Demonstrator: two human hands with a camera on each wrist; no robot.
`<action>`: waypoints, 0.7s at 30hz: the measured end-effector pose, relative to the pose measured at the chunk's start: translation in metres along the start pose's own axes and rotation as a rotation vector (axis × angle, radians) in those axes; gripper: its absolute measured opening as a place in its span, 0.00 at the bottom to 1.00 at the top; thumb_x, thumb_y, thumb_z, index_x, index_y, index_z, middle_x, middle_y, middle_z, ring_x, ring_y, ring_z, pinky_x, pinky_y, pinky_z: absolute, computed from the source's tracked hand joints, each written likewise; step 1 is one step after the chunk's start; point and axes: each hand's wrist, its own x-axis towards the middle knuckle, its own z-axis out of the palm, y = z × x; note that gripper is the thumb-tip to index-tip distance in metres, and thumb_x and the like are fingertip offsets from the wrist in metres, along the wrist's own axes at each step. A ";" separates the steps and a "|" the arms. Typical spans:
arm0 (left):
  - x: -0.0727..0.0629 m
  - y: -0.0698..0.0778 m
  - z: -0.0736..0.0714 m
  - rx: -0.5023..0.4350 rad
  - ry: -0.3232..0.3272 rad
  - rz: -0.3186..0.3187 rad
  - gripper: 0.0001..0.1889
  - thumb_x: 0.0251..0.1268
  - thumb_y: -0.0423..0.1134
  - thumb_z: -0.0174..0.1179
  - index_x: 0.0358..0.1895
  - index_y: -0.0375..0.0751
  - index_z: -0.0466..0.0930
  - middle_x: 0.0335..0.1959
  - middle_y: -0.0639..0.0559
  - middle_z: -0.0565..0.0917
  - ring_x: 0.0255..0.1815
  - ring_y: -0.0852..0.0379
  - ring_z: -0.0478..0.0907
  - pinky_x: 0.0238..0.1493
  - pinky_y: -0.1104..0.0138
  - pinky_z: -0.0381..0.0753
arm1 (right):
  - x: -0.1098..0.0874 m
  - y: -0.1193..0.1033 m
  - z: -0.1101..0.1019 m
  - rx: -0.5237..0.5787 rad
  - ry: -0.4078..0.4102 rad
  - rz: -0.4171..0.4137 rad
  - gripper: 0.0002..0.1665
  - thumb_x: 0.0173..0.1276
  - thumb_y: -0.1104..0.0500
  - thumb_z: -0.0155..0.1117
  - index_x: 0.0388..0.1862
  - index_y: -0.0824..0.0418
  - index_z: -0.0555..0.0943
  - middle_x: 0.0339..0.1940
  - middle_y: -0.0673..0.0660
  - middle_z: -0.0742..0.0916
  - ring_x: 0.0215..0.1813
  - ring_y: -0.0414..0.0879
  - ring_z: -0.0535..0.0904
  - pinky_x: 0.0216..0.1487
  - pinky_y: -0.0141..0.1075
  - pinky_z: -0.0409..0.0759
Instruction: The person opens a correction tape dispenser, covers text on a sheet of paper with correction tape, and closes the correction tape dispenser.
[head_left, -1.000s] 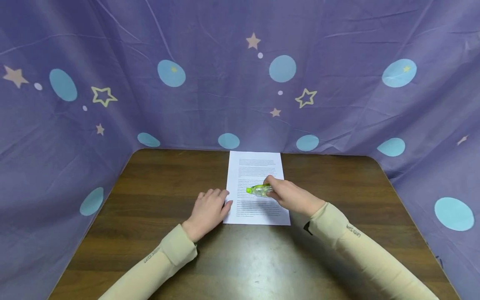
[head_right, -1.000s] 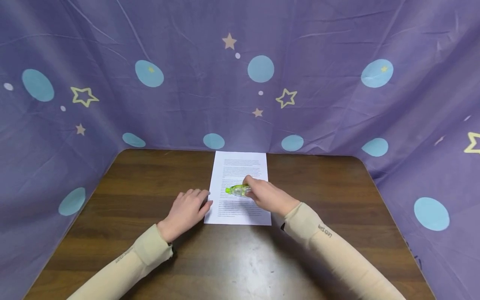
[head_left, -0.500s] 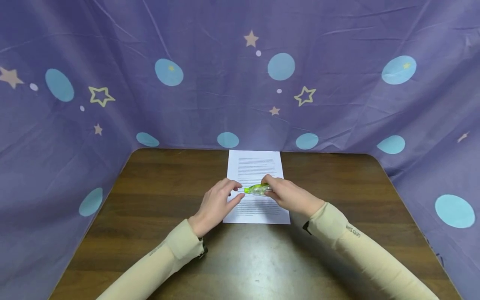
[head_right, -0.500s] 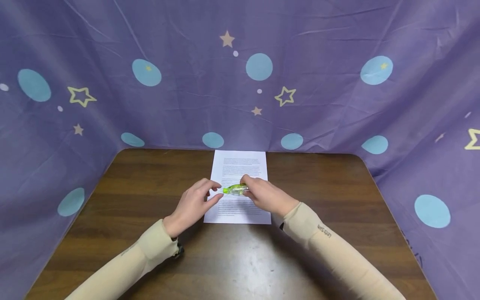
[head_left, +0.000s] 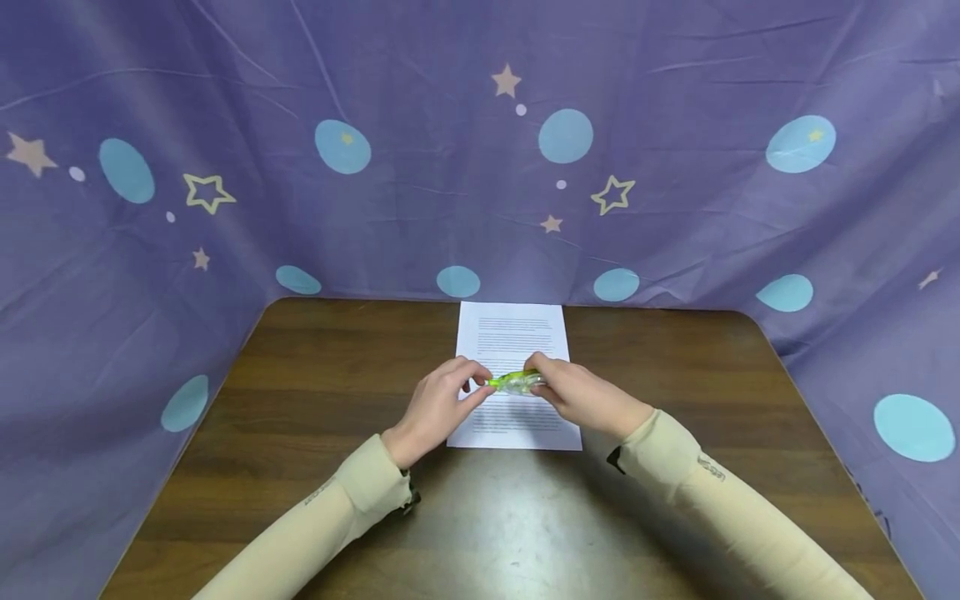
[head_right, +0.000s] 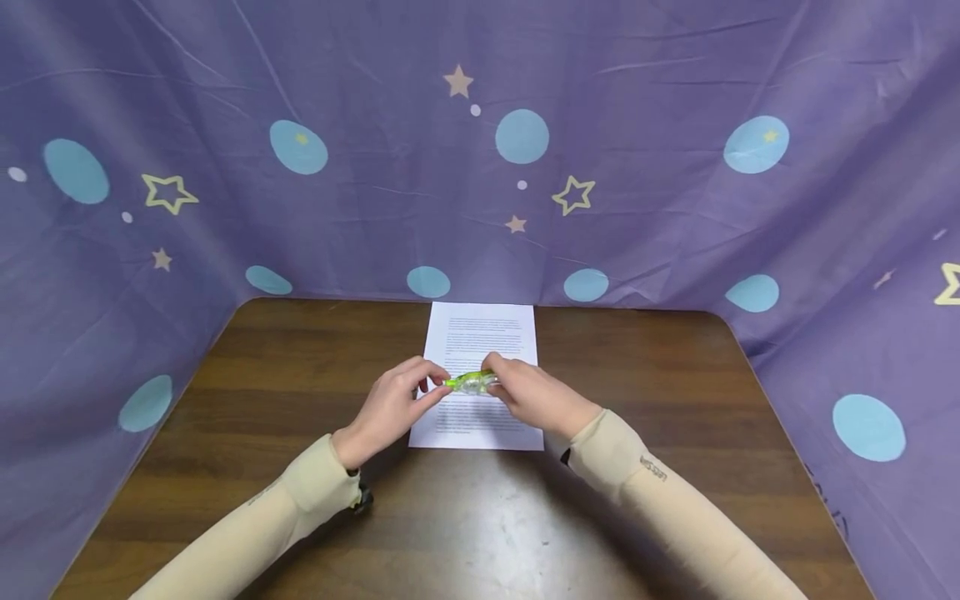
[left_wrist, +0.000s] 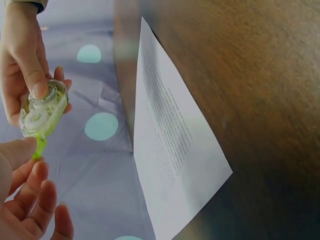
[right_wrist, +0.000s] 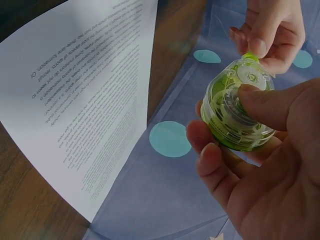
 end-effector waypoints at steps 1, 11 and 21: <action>0.000 0.000 0.000 -0.004 -0.002 -0.001 0.06 0.66 0.38 0.73 0.42 0.46 0.87 0.36 0.57 0.85 0.35 0.59 0.79 0.36 0.66 0.79 | 0.000 0.000 0.000 0.006 0.005 -0.004 0.11 0.76 0.66 0.63 0.53 0.62 0.73 0.40 0.53 0.84 0.41 0.44 0.81 0.46 0.42 0.82; 0.002 -0.006 0.007 -0.256 -0.076 -0.101 0.04 0.66 0.35 0.73 0.41 0.43 0.87 0.34 0.56 0.85 0.33 0.60 0.77 0.35 0.64 0.82 | -0.005 0.005 -0.007 0.086 -0.004 -0.029 0.11 0.76 0.68 0.63 0.52 0.64 0.73 0.39 0.53 0.84 0.39 0.43 0.79 0.44 0.40 0.81; 0.002 -0.006 0.019 -0.456 -0.091 -0.222 0.04 0.66 0.33 0.72 0.40 0.40 0.87 0.33 0.53 0.86 0.34 0.62 0.78 0.35 0.70 0.79 | -0.005 0.006 -0.009 0.192 -0.025 0.006 0.09 0.79 0.65 0.60 0.54 0.62 0.72 0.33 0.50 0.82 0.32 0.37 0.76 0.34 0.34 0.78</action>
